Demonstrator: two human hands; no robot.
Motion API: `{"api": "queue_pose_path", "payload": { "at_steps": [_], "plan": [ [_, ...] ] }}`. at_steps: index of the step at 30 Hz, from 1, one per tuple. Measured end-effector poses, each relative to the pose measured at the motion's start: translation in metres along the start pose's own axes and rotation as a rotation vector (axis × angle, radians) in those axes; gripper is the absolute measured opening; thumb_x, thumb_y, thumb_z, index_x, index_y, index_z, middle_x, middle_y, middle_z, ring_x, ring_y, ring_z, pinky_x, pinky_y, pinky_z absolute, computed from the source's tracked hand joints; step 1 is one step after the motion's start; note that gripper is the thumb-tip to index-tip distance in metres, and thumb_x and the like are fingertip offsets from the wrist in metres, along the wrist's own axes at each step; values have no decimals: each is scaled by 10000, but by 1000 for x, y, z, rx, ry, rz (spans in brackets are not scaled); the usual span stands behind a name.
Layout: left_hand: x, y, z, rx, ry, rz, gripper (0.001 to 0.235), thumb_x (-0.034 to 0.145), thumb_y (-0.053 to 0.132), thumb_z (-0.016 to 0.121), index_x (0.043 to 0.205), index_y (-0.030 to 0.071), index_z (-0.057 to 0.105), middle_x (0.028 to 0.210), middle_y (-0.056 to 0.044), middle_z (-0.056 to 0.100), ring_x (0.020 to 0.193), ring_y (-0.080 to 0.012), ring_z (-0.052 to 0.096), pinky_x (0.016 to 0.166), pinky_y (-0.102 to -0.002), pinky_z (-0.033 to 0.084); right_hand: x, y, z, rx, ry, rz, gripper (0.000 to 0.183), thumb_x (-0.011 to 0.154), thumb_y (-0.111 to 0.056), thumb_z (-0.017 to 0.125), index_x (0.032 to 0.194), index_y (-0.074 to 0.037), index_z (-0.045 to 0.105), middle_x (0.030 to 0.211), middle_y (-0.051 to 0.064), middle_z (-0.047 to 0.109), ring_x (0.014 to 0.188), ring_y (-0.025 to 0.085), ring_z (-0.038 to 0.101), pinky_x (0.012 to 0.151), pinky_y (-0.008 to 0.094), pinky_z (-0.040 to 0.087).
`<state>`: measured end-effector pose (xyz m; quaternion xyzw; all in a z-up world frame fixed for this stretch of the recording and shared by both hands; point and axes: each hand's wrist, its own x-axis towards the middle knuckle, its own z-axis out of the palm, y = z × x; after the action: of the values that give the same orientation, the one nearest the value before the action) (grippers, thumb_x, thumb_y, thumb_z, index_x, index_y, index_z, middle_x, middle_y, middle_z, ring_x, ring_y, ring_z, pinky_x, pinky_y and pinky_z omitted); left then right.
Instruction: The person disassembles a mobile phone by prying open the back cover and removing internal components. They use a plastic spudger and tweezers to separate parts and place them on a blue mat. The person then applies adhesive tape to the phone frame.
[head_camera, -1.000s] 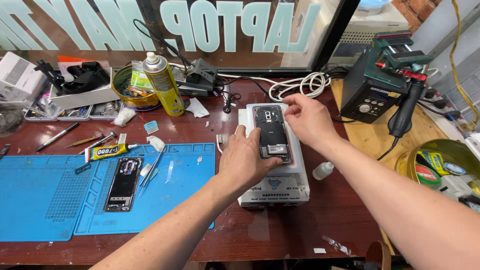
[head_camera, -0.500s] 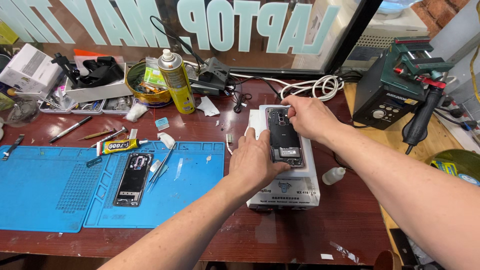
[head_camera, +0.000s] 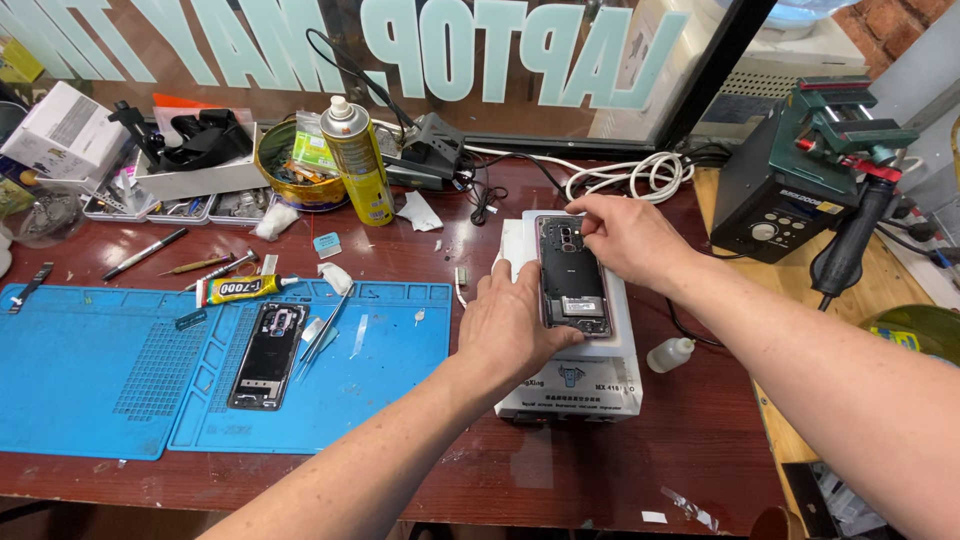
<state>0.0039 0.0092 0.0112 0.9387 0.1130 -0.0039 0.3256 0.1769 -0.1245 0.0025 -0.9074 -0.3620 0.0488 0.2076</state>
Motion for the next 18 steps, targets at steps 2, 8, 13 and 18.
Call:
{"api": "queue_pose_path", "payload": {
  "at_steps": [2,8,13,18],
  "plan": [
    [0,0,1,3,10,9,858,650,448,921,1289,23,538,1297,-224,515,1208,-402,546,946,-507,522,-3,-1,-1,-19,-3,1,420,864,-80,657,1280,-139,677,941,83,756,890,273,729,837,396,568],
    [3,1,0,12,-1,3,875,641,436,929,1303,25,530,1292,-226,518,1210,-397,546,946,-507,522,12,-5,-4,-159,-86,-31,507,818,-60,665,1318,-144,652,969,78,754,940,289,718,857,410,559],
    [1,1,-1,14,6,11,839,649,431,926,1277,25,547,1284,-227,530,1209,-401,551,950,-509,522,28,-3,-6,-167,-268,52,544,838,-56,647,1366,-187,625,995,76,733,961,260,709,877,404,558],
    [1,1,0,12,21,13,841,645,425,926,1280,31,542,1287,-224,529,1202,-404,553,946,-511,521,21,5,-4,-87,-212,-21,525,843,-75,646,1359,-177,634,985,92,722,943,261,707,877,397,558]
  ]
}}
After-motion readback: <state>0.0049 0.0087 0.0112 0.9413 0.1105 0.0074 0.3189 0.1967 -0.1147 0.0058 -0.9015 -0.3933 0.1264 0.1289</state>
